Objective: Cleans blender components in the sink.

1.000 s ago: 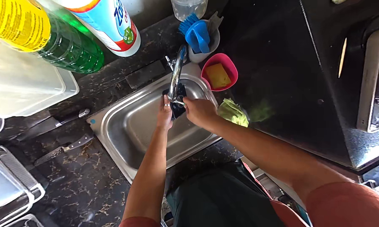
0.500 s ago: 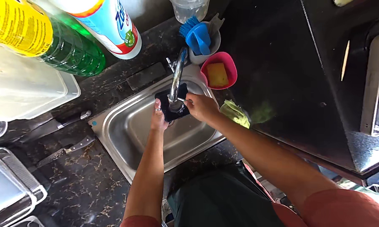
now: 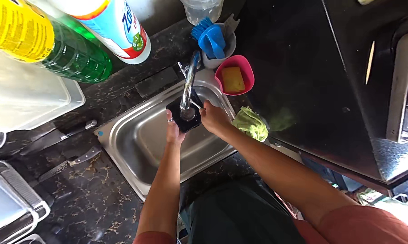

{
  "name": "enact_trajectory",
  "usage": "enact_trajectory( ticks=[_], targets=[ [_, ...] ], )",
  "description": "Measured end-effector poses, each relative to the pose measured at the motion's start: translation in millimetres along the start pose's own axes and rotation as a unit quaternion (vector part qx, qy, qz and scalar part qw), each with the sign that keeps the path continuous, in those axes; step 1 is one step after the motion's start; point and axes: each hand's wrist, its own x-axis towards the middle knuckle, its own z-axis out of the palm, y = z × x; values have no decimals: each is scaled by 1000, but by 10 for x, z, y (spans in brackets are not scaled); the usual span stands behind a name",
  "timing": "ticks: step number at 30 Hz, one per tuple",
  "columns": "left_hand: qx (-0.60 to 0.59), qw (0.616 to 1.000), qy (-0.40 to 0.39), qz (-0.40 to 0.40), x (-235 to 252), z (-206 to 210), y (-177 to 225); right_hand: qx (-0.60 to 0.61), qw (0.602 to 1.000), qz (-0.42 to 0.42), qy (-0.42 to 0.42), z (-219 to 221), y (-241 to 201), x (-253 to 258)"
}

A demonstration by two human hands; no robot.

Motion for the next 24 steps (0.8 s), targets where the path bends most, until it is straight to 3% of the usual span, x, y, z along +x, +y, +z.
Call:
enact_trajectory(
  ticks=[4, 9, 14, 17, 22, 24],
  targets=[
    [-32, 999, 25, 12, 25, 15, -50, -55, 998, 1, -22, 1, 45, -189],
    [-40, 997, 66, 4, -52, 145, -128, -16, 1000, 12, -2, 19, 61, -21],
    [-78, 989, 128, -9, -74, 255, -167, 12, 997, 24, -71, 105, 95, -171],
    [-81, 990, 112, 7, -91, 284, -218, 39, 999, 20, -23, 133, 77, -21],
    [-64, 989, 134, -4, -97, 380, -114, -42, 998, -10, -48, 132, 152, -219],
    [-77, 988, 135, -11, -70, 418, -107, -41, 999, -23, -7, 82, 213, -88]
  ],
)
